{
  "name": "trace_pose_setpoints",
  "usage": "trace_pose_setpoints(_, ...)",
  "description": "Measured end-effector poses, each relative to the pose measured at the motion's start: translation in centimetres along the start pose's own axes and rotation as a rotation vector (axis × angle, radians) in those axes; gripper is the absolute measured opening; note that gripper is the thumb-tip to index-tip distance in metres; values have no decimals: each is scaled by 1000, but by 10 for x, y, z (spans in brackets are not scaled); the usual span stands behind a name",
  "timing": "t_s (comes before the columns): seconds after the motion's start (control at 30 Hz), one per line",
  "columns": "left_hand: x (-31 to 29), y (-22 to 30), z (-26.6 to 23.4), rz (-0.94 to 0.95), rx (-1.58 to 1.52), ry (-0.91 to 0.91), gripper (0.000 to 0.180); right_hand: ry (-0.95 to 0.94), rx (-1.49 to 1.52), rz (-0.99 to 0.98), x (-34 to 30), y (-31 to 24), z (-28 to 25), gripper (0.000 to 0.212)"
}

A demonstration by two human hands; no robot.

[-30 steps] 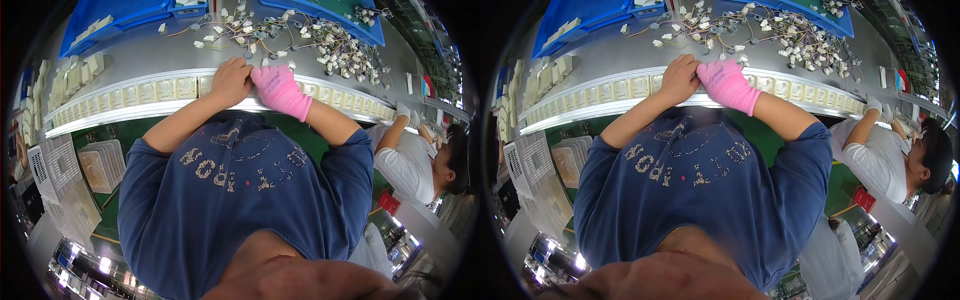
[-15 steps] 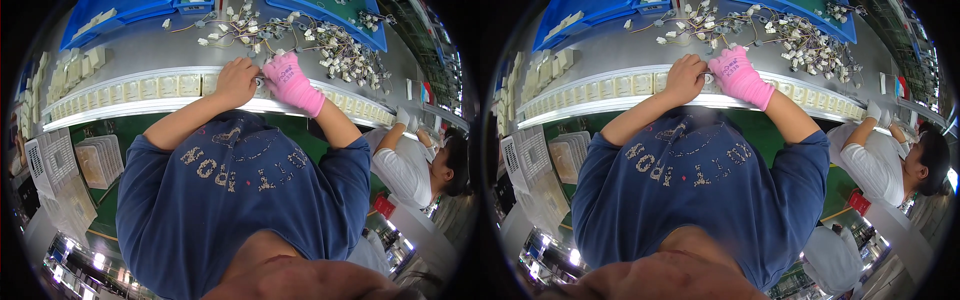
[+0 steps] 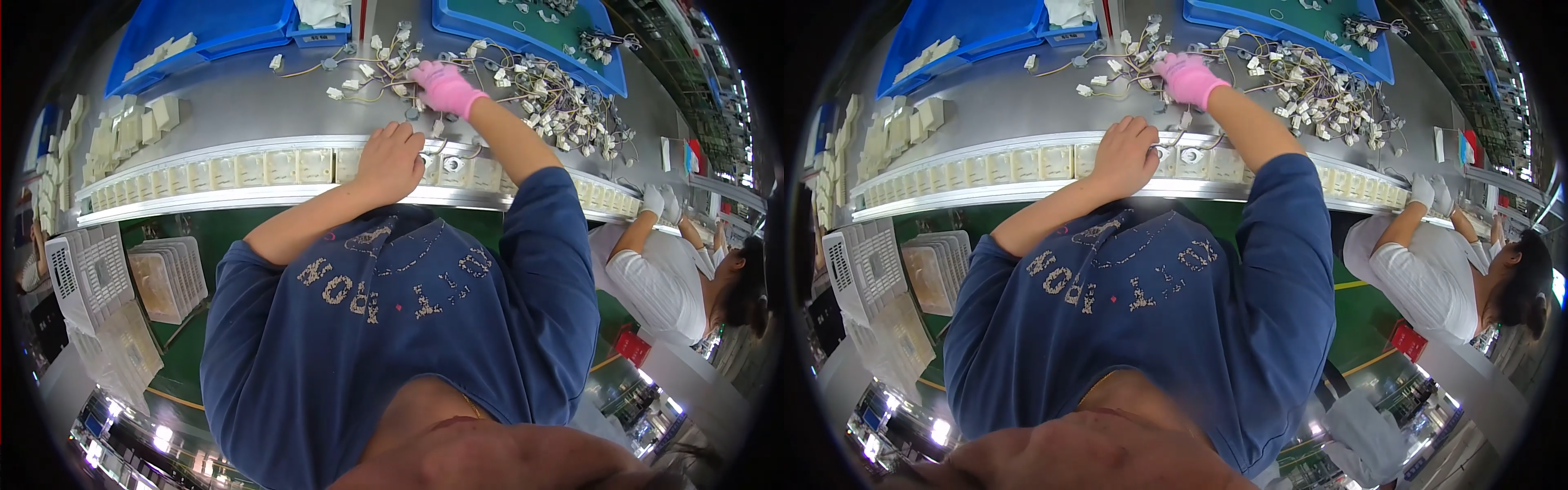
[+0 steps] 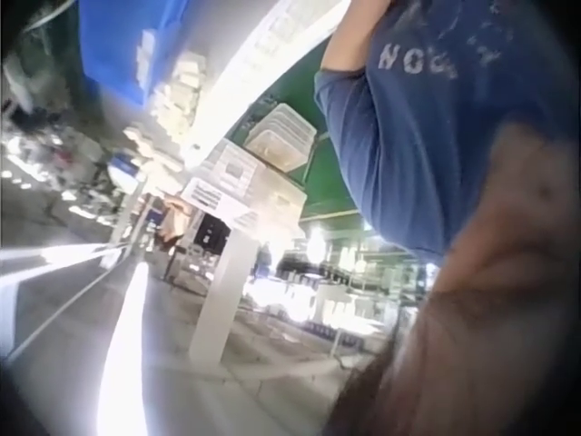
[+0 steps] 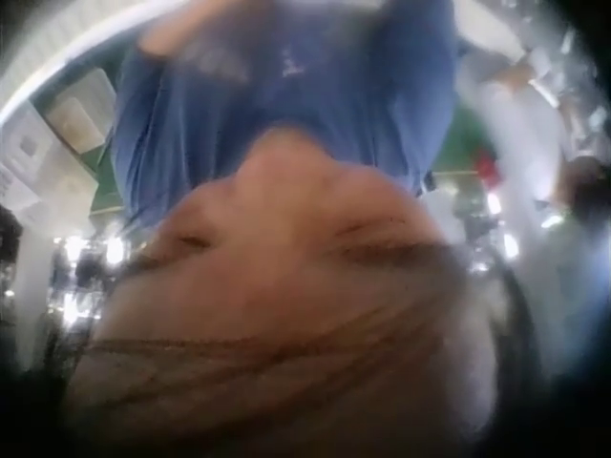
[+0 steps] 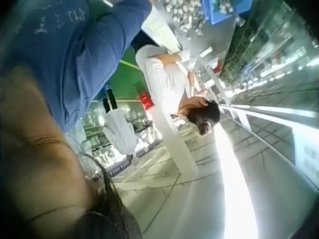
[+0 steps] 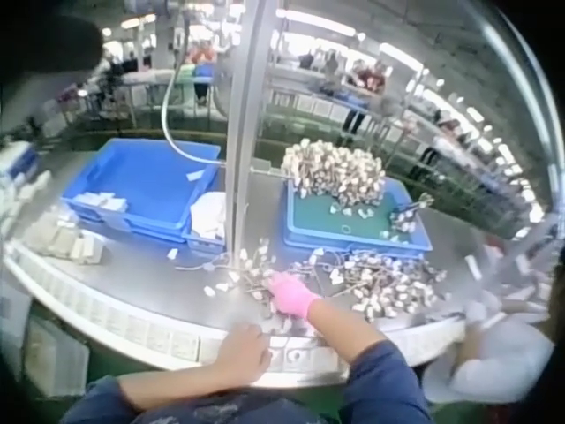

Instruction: The person assembles wiring harnesses by hand, inserting individual wires into connectors.

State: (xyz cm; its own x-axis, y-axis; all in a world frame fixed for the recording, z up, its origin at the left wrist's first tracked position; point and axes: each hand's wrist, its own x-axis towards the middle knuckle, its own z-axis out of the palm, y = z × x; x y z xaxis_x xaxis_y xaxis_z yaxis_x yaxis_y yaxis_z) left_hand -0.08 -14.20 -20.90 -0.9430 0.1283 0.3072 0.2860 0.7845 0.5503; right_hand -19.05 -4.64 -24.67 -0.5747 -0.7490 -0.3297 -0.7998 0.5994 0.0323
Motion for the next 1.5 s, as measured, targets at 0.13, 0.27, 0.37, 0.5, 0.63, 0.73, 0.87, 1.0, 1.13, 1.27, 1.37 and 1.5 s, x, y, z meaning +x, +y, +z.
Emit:
trace_pose_setpoints(0.13,0,-2,-2,-16,-16,8,11,-34,112,26,12,8,8,40)
trace_pose_setpoints(0.27,2,-8,0,-64,-177,-3,12,246,798,126,-5,34,-35,42)
trace_pose_setpoints(0.37,21,-16,-10,-310,-731,-43,18,377,1136,20,-51,6,-100,51)
trace_pose_setpoints(0.5,48,-23,-34,-688,-1445,-100,34,411,863,-260,-89,-40,-109,57)
trace_pose_setpoints(0.63,39,-36,-34,-620,-1630,-157,34,418,1009,-226,-106,-55,-87,52)
trace_pose_setpoints(0.73,31,-33,-43,-660,-1385,-181,32,380,900,-191,-114,-66,-73,28)
trace_pose_setpoints(0.87,19,-31,-59,-295,-369,-176,28,299,705,-120,-117,-74,-62,30)
trace_pose_setpoints(1.0,1,-52,-52,45,-210,-176,20,237,353,-254,-112,-85,-43,31)
trace_pose_setpoints(1.13,-10,-47,-55,114,-84,-211,11,175,155,-325,-110,-95,-41,31)
trace_pose_setpoints(1.27,-16,-47,-45,126,4,-106,11,358,81,-345,-113,-97,-37,27)
trace_pose_setpoints(1.37,-20,-39,-40,34,-10,-46,14,603,124,-259,-123,-108,-17,31)
trace_pose_setpoints(1.5,-24,-30,-40,32,10,-27,18,715,260,-162,-128,-123,-10,32)
